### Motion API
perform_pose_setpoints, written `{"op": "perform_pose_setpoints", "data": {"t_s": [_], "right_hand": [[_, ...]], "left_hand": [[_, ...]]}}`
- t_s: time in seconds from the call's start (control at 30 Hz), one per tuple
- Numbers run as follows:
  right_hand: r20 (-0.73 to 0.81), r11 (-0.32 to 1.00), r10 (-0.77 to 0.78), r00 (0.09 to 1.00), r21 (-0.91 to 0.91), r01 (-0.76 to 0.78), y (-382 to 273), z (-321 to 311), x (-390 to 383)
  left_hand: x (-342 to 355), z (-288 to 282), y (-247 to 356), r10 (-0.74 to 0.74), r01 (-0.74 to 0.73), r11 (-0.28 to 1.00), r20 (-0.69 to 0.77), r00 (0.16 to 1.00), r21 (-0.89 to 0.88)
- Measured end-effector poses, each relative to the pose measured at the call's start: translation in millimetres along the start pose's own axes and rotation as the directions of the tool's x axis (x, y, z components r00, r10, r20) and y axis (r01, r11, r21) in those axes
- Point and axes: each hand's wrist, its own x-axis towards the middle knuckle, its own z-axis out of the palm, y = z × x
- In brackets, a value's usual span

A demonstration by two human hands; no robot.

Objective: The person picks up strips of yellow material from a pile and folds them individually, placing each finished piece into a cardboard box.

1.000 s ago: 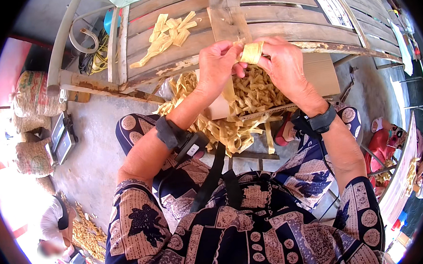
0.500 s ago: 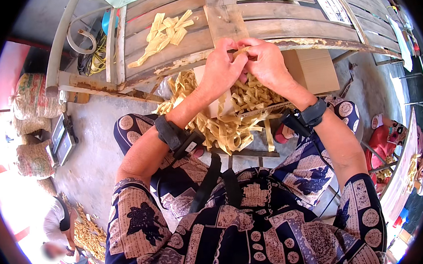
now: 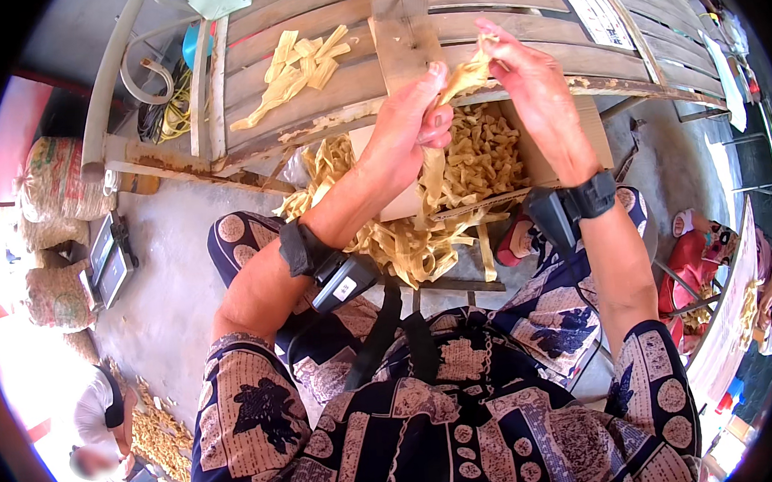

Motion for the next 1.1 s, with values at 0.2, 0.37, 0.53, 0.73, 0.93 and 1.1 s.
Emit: {"op": "perform_pose_setpoints", "data": {"t_s": [0.2,0.37,0.53,0.73,0.93,1.1], "right_hand": [[0.108,0.961,0.119,0.987,-0.264,-0.087,9,-15,4],[0.319,0.850,0.463,0.827,-0.426,-0.311,12,3,-10],[0.264,0.945,0.326,0.908,-0.115,-0.307,30,22,-25],[0.237,0.927,0.341,0.910,0.075,-0.367,6,7,-21],[0.240,0.927,0.354,0.904,0.036,-0.373,2,1,-14],[0.190,0.947,0.300,0.935,-0.175,-0.269,5,18,1]], "left_hand": [[5,-27,-5,0.017,-0.053,0.934,0.103,0.995,0.354],[2,-44,1,-0.086,-0.019,0.909,0.232,0.969,0.416],[2,-49,6,-0.078,-0.026,0.833,0.164,0.983,0.553],[-2,-53,15,0.019,-0.148,0.755,0.204,0.979,0.639],[-6,-50,22,0.005,-0.078,0.765,0.116,0.993,0.639],[-4,-56,37,-0.074,-0.009,0.804,0.114,0.991,0.595]]}}
